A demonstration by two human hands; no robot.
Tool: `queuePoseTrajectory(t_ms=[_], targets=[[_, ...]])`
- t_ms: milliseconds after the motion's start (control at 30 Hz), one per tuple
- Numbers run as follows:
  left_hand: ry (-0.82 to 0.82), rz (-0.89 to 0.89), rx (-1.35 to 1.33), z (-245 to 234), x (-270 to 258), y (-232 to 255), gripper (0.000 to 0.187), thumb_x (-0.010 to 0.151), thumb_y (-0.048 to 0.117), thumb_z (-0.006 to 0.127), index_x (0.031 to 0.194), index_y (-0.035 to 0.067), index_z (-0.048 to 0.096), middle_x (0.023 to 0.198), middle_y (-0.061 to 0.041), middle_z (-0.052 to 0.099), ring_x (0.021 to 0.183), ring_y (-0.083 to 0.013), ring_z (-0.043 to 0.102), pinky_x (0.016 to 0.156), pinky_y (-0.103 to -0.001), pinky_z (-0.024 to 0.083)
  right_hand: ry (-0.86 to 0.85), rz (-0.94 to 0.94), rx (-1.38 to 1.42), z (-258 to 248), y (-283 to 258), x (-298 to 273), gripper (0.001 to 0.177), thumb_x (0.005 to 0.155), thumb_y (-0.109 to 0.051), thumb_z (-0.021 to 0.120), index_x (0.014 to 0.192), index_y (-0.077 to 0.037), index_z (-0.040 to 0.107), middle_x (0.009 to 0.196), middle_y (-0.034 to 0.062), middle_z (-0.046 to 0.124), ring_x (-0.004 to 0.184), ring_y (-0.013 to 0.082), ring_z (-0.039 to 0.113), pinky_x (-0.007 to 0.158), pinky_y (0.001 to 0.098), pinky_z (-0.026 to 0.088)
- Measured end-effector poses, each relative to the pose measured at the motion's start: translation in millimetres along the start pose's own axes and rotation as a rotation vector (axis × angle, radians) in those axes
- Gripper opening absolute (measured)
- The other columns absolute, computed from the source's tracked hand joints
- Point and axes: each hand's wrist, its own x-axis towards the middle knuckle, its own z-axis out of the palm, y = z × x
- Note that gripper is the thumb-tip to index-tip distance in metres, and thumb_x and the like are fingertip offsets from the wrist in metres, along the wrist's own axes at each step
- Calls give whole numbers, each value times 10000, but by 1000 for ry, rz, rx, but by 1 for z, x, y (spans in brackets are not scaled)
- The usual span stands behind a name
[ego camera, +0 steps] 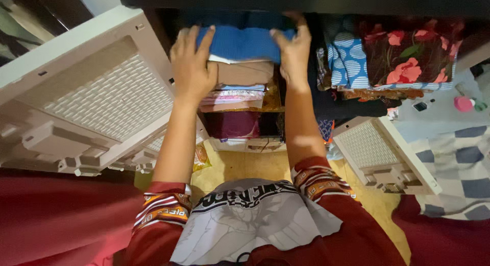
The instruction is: The person picks up several articles of clothing from a bed, folds them by hand, and places them onto the shelves of a plastic storage cabinet.
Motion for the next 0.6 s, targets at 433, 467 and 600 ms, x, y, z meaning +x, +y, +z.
queuePoseTrajectory(t_ms=[433, 467, 600], targets=[[103, -48, 56, 14, -26, -14, 527, 921, 103, 704, 1438, 50, 614, 1375, -197, 554, 1262, -412, 506, 1088, -528, 434, -85, -447, -984, 32, -24, -40, 390, 992, -229, 700, 1359, -106, 650, 1477, 234, 499, 1391, 392, 445, 1181, 560, 306], [105, -55, 69, 15, -27, -18, 477, 964, 85, 699, 1433, 49, 617, 1364, -177, 565, 1272, -384, 520, 1094, -511, 438, -273, -438, -962, 39, -35, -42, 438, 987, -254, 707, 1397, -120, 635, 1523, 194, 489, 1436, 391, 414, 1217, 585, 250], [68, -70, 109, -1, -28, -24, 379, 1018, 33, 686, 1393, 47, 630, 1367, -127, 604, 1311, -337, 543, 1121, -489, 438, -593, -321, -939, 50, -57, -38, 658, 873, -179, 675, 1514, -108, 542, 1606, 147, 444, 1505, 421, 333, 1247, 596, 134]])
